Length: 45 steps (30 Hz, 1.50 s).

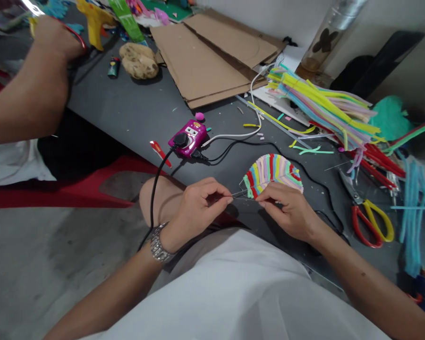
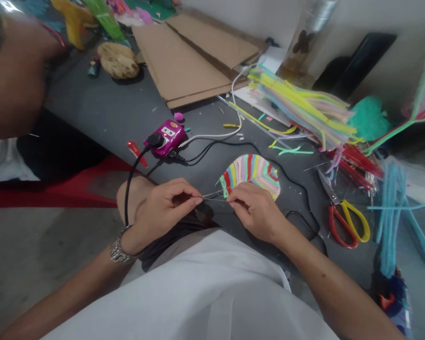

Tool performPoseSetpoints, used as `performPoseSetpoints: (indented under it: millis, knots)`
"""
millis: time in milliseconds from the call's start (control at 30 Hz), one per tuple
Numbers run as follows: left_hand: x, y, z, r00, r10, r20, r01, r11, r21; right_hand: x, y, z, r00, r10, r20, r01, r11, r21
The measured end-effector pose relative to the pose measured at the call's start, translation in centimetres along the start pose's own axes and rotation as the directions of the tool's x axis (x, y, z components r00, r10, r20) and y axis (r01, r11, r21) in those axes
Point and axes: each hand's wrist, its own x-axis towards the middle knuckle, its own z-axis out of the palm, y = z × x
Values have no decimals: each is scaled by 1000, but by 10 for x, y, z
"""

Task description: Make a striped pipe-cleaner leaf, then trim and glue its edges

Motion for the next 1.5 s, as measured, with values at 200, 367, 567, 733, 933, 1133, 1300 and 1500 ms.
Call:
performPoseSetpoints:
  millis: [200, 367, 567, 733, 933, 1133, 1300, 1500]
  knots:
    - [-2, -1, -9, 992, 50, 115, -53, 998, 20, -4, 4, -6, 995, -53, 85, 54, 998, -12]
    - [-6, -1, -12, 949, 121, 290, -136, 990, 34, -11, 5, -12, 985, -95, 143, 100, 995, -28]
    - [2, 14, -16, 995, 58, 82, -45, 988, -145, -3, -14, -8, 984, 26, 174, -29, 999, 15]
    - [16, 31, 0, 989, -100, -105, 49, 910, -412, 9, -23, 6, 915, 370, 158, -391, 726, 565]
    - [4, 26, 34, 993, -117, 27, 118, 922, -370, 9, -23, 24, 768, 639, 52, -365, 370, 854]
    - [-1, 26, 45, 972, -172, 163, 220, 909, -353, 7, -26, 33, 724, 688, -48, -276, 353, 894]
    - [3, 21, 45, 896, -190, 401, 381, 791, -478, 6, -25, 27, 723, 691, -12, -291, 319, 902]
    - [2, 18, 45, 845, -211, 492, 472, 728, -498, 5, -26, 22, 765, 644, -12, -254, 317, 914]
